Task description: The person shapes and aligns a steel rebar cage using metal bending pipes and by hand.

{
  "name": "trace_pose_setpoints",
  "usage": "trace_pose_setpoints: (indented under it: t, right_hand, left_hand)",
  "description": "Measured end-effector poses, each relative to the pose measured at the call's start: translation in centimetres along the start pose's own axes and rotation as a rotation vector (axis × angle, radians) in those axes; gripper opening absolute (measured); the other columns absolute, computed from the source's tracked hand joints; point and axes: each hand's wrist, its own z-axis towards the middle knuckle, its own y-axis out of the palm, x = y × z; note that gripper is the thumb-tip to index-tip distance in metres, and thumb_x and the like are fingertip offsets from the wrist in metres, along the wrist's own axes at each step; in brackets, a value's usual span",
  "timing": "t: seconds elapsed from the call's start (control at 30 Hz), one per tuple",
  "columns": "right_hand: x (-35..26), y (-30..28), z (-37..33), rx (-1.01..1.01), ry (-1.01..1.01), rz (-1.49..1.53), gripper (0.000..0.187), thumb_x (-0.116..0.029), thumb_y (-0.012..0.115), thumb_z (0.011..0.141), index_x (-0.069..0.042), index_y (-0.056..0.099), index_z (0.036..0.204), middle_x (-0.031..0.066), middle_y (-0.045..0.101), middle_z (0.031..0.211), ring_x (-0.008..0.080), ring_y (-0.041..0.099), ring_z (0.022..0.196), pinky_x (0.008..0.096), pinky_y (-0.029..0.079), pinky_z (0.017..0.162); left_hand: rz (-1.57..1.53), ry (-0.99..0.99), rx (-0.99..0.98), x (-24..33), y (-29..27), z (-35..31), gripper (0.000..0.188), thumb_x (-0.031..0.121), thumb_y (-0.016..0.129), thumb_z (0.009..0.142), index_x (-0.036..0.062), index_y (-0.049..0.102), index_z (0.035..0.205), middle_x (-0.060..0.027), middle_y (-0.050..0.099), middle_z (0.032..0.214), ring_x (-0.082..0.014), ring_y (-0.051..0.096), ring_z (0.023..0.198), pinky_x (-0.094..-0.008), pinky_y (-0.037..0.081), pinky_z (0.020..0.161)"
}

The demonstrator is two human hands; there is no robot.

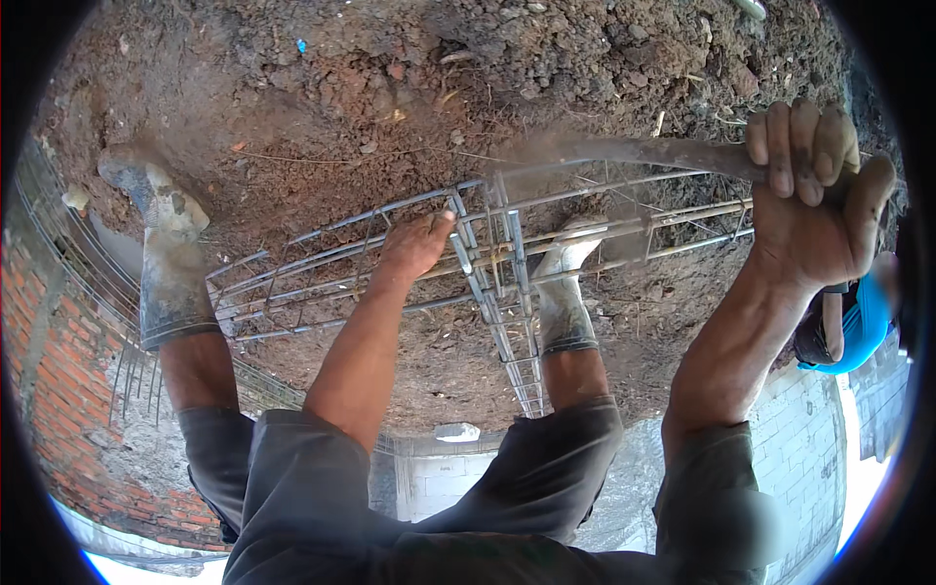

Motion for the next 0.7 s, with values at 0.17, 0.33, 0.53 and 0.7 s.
trace_pose_setpoints:
  t: [0.17, 0.33, 0.53, 0.7]
  right_hand:
    - [0.1, -1.2, 0.9, -0.149, 0.135, 0.164, 0.050, -0.053, 0.063, 0.095, -0.005, 0.050, 0.088, -0.0023, 0.043, 0.069, 0.0101, 0.042, 0.065, 0.0258, 0.036, 0.063]
    - [2.3, -5.0, 1.6, -0.109, 0.146, 0.102, 0.051, -0.053, 0.058, 0.097, -0.002, 0.051, 0.094, -0.0014, 0.044, 0.073, 0.0100, 0.042, 0.062, 0.0249, 0.037, 0.059]
    - [7.6, -4.0, 4.6, -0.185, 0.372, 0.321, 0.063, -0.060, 0.051, 0.098, 0.003, 0.059, 0.103, 0.0093, 0.058, 0.083, 0.0202, 0.059, 0.075, 0.0303, 0.050, 0.068]
    - [11.7, -0.8, 5.6, -0.205, -0.122, 0.849, 0.057, -0.058, 0.042, 0.104, -0.007, 0.060, 0.084, -0.0048, 0.036, 0.053, 0.0085, 0.038, 0.040, 0.0269, 0.036, 0.039]
  left_hand:
    - [0.116, 0.016, 0.062, -0.1, 0.9, -0.4, 0.083, 0.064, 0.011, 0.103, 0.0028, 0.045, 0.148, -0.0188, 0.049, 0.150, -0.0370, 0.043, 0.140, -0.0471, 0.029, 0.121]
    - [0.075, 0.033, 0.138, 0.0, 1.1, -2.3, 0.085, 0.068, 0.018, 0.102, 0.0016, 0.057, 0.137, -0.0253, 0.057, 0.138, -0.0412, 0.052, 0.129, -0.0479, 0.036, 0.114]
    - [-0.005, 0.073, 0.204, -0.3, 2.0, -4.2, 0.077, 0.066, 0.028, 0.102, 0.0010, 0.063, 0.121, -0.0278, 0.061, 0.125, -0.0435, 0.055, 0.121, -0.0499, 0.041, 0.106]
    - [0.019, 0.100, 0.225, 0.1, 1.6, -4.5, 0.073, 0.063, 0.027, 0.104, -0.0004, 0.062, 0.103, -0.0260, 0.064, 0.102, -0.0439, 0.059, 0.107, -0.0529, 0.044, 0.097]
